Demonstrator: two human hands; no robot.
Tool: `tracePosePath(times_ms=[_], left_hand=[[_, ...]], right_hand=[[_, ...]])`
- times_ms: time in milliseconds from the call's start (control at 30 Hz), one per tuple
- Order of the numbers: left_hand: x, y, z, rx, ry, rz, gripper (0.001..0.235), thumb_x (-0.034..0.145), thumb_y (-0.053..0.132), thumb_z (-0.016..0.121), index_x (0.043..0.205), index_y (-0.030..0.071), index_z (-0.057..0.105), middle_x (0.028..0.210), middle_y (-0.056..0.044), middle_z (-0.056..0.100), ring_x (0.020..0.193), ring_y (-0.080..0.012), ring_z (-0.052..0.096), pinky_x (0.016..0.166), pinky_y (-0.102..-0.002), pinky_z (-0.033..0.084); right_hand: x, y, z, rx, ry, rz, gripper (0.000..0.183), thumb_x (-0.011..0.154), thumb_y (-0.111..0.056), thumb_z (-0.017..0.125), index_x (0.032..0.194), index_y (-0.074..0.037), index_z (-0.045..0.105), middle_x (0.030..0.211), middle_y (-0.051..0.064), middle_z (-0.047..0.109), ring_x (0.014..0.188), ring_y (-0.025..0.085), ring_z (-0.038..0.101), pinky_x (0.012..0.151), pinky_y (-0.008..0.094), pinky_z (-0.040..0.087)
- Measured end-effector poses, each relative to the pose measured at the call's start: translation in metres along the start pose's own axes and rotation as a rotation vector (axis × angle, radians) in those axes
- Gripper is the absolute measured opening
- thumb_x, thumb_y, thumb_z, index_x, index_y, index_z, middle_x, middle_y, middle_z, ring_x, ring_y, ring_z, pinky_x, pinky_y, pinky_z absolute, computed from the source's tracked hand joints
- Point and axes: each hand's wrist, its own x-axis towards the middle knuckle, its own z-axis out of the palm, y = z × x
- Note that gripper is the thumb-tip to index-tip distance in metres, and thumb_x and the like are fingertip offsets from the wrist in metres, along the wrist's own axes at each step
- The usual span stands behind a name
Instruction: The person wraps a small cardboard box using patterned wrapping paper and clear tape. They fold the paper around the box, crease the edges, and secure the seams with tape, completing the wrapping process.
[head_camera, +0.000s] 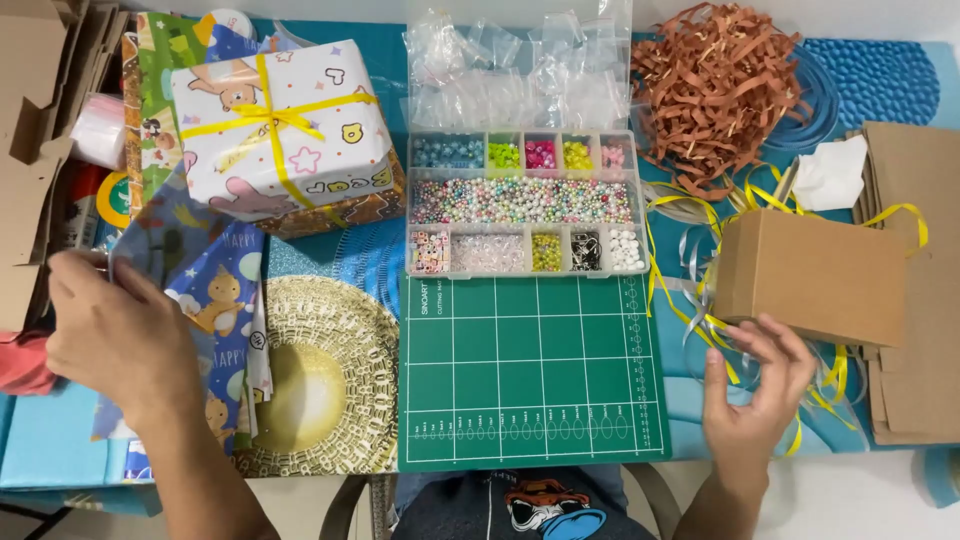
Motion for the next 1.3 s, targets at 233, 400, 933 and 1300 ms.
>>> tracePosePath(times_ms=[233, 400, 933, 1300], left_hand=[[0.026, 0.008, -0.005, -0.023, 0.118, -0.067, 0.031, 0.109, 0.011, 0.083, 0.116, 0.010, 0.052, 0.099, -0.002, 0.062, 0.061, -0.0202, 0.063, 0.045, -0.031, 0.047], [0.034, -0.013, 0.032, 0.297, 0.317, -0.093, 0.032, 0.129, 0.030, 0.050, 0.098, 0.019, 0.051, 0.084, 0.008, 0.045, 0.068, -0.0063, 0.045, 0.059, -0.024, 0.033], [-0.139, 0.159, -0.168, -1.095, 0.195, 0.506, 0.019, 0.099, 0.006, 0.066, 0.116, -0.002, 0.063, 0.090, -0.014, 0.070, 0.057, -0.0153, 0.062, 0.037, -0.028, 0.044], [-0.107, 0.170, -0.185, -1.628, -0.811, 0.737, 0.051, 0.105, 0.046, 0.045, 0.132, 0.003, 0.050, 0.133, -0.024, 0.063, 0.133, -0.0394, 0.059, 0.094, -0.054, 0.058]], right_hand=[[-0.003, -0.013, 0.010, 0.028, -0.042, -0.053, 0.022, 0.104, -0.004, 0.062, 0.124, 0.002, 0.062, 0.140, 0.021, 0.042, 0.123, 0.035, 0.059, 0.116, 0.049, 0.047], [-0.005, -0.022, 0.025, 0.076, -0.122, -0.088, 0.023, 0.100, -0.010, 0.064, 0.121, -0.001, 0.064, 0.138, 0.019, 0.044, 0.132, 0.035, 0.056, 0.113, 0.046, 0.052], [-0.012, -0.101, 0.060, 1.079, -0.683, 0.011, 0.088, 0.107, -0.058, 0.055, 0.161, -0.012, 0.003, 0.171, 0.027, 0.010, 0.155, 0.043, 0.032, 0.122, 0.060, 0.039], [-0.026, -0.063, 0.074, 1.155, -0.606, 0.441, 0.072, 0.102, -0.048, 0.047, 0.157, -0.013, 0.017, 0.166, 0.020, 0.035, 0.133, 0.028, 0.054, 0.114, 0.044, 0.042]])
